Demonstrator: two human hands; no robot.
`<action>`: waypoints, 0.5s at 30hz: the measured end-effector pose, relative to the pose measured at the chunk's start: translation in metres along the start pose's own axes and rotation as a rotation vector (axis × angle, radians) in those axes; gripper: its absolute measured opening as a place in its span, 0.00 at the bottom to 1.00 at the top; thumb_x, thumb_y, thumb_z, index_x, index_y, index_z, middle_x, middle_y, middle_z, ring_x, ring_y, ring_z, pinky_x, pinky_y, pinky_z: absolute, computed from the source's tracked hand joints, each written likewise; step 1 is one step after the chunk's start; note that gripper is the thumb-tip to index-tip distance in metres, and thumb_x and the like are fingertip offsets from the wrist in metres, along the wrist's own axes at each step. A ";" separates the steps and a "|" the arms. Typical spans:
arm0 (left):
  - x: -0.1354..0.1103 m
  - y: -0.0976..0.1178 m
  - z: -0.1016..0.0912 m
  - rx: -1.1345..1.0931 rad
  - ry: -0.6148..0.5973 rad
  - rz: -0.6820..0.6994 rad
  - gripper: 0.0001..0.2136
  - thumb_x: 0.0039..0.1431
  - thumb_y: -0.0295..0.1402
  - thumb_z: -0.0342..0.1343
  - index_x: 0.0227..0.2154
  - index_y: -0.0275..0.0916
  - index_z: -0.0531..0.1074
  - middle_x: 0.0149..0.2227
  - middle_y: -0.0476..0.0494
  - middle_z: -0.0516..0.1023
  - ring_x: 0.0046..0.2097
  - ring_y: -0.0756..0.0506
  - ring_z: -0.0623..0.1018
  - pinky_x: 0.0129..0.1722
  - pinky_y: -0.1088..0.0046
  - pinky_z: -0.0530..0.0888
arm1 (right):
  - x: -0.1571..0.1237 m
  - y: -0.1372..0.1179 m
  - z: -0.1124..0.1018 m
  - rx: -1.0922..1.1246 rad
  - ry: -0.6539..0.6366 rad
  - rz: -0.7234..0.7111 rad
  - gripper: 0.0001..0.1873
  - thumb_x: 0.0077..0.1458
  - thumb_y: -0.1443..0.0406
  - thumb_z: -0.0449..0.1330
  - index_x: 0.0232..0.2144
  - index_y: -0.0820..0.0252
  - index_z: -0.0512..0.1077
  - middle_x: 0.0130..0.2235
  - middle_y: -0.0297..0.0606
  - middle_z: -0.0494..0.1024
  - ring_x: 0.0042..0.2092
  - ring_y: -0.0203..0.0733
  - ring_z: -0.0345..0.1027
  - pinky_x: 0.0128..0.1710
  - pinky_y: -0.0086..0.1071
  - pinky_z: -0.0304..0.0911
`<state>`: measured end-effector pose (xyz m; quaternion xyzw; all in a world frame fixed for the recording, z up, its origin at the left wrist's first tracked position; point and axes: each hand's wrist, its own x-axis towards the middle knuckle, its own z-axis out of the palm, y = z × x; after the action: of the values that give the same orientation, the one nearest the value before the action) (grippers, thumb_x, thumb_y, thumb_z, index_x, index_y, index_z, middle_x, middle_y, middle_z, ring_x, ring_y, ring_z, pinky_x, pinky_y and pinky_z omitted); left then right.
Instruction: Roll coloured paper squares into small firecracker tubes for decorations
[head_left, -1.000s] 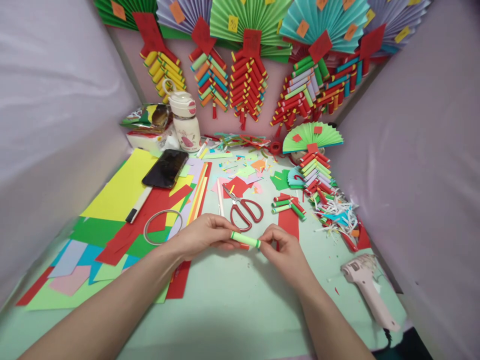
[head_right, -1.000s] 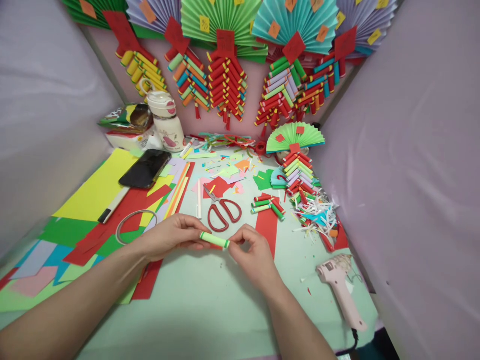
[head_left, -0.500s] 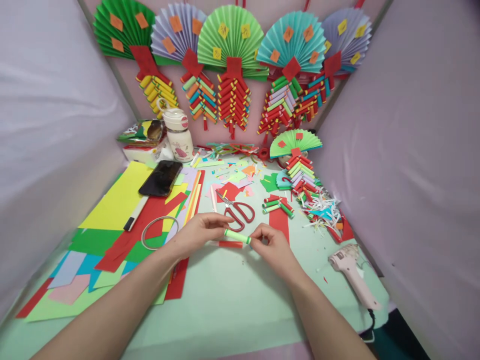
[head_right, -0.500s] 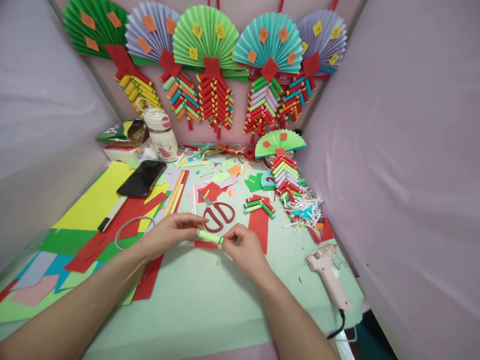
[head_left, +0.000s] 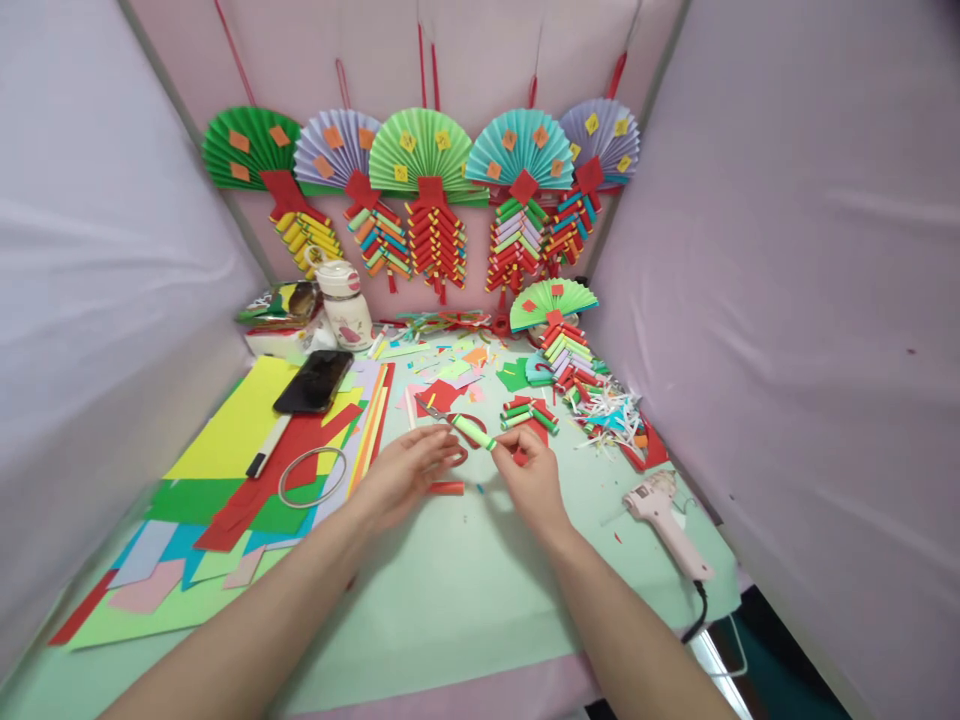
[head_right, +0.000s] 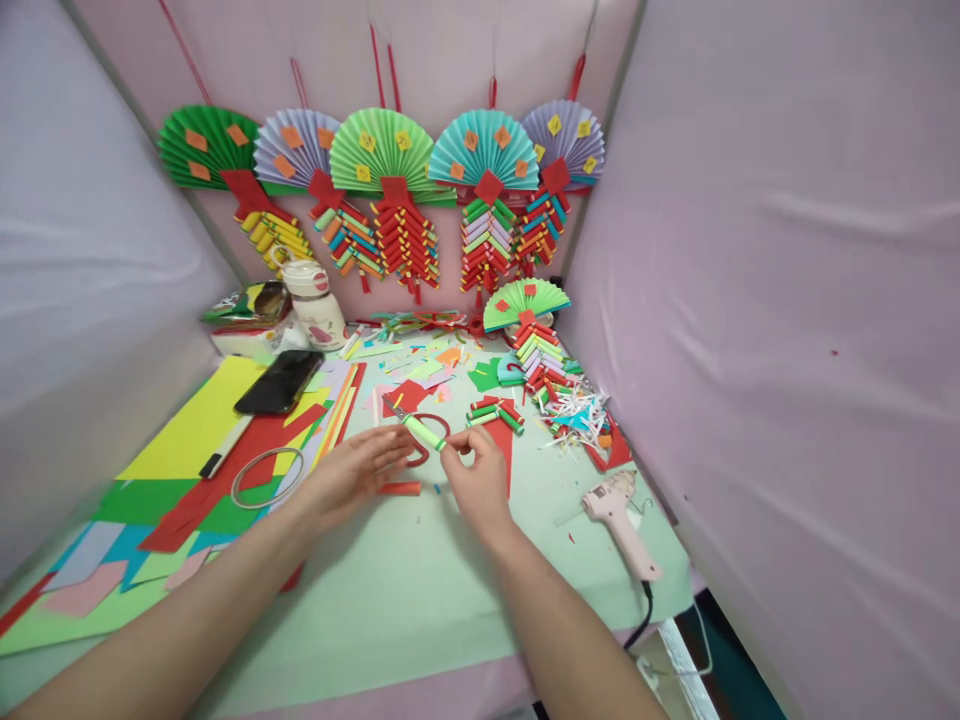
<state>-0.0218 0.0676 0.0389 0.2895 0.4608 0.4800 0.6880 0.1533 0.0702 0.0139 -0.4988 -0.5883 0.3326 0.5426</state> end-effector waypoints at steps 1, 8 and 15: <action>-0.002 -0.007 0.011 -0.041 -0.038 -0.009 0.12 0.48 0.36 0.64 0.36 0.37 0.75 0.40 0.41 0.78 0.42 0.47 0.77 0.40 0.73 0.73 | -0.001 -0.001 0.000 -0.044 0.027 -0.071 0.04 0.49 0.66 0.56 0.24 0.59 0.70 0.28 0.32 0.69 0.33 0.37 0.63 0.35 0.30 0.58; 0.009 -0.042 0.067 -0.402 0.017 0.118 0.06 0.51 0.32 0.62 0.32 0.36 0.74 0.33 0.47 0.77 0.35 0.52 0.76 0.34 0.79 0.73 | -0.005 0.001 -0.003 -0.371 0.144 -0.317 0.04 0.51 0.68 0.57 0.26 0.58 0.70 0.30 0.32 0.71 0.39 0.40 0.64 0.45 0.36 0.52; 0.028 -0.057 0.066 -0.482 0.062 0.130 0.02 0.54 0.29 0.59 0.28 0.36 0.74 0.29 0.50 0.76 0.32 0.54 0.75 0.35 0.80 0.72 | -0.008 0.014 -0.010 -0.502 -0.009 -0.175 0.13 0.54 0.65 0.55 0.43 0.55 0.71 0.40 0.38 0.74 0.44 0.43 0.64 0.46 0.38 0.52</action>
<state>0.0636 0.0759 0.0080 0.1312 0.3342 0.6278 0.6906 0.1658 0.0650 0.0005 -0.5635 -0.6957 0.1300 0.4260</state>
